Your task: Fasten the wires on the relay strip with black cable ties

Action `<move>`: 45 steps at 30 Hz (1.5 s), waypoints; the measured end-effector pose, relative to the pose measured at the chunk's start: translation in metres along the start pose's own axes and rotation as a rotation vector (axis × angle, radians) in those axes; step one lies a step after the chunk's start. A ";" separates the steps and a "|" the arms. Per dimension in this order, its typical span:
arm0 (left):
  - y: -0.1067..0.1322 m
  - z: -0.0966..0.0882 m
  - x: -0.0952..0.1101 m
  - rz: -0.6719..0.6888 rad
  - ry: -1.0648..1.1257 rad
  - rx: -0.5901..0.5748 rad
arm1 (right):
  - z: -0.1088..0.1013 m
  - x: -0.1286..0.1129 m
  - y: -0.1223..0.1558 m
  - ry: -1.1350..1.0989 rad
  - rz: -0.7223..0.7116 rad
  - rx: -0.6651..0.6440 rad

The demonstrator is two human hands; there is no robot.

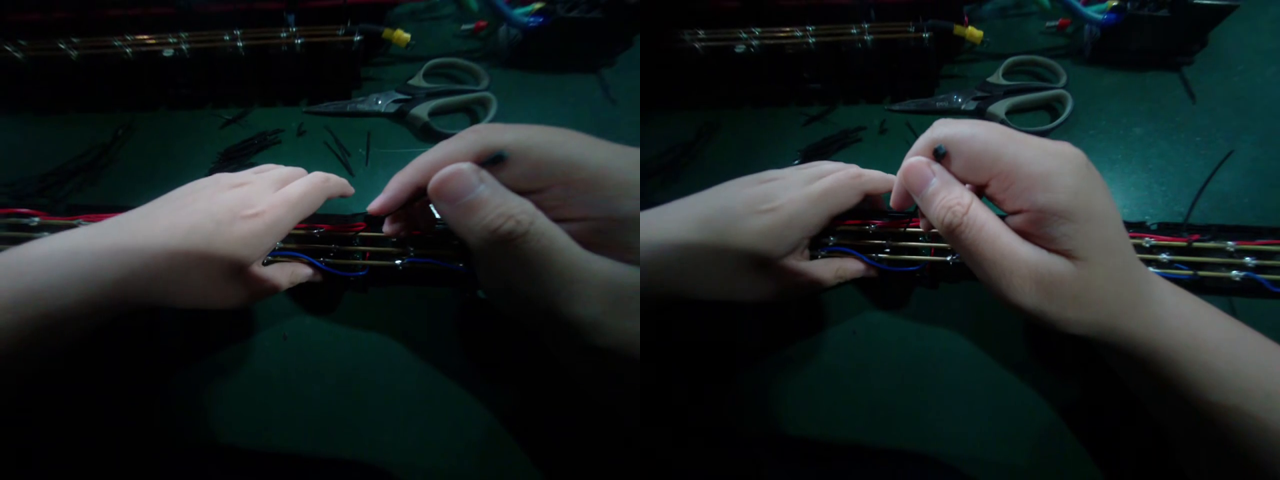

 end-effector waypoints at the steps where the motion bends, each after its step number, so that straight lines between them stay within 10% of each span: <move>1: 0.000 0.001 -0.001 -0.006 0.004 0.009 | 0.000 -0.001 0.000 0.001 -0.036 0.001; 45: 0.000 0.005 0.000 0.092 -0.100 0.038 | -0.004 -0.007 0.000 -0.123 -0.263 0.012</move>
Point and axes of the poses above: each hand's wrist, its own y-axis away from the middle knuckle, its own z-axis out of the palm, x = y × z, the point moved 3 cm from there along -y, towards the middle knuckle, and after that the axes turned 14 degrees about -z, right-handed, at the moved point
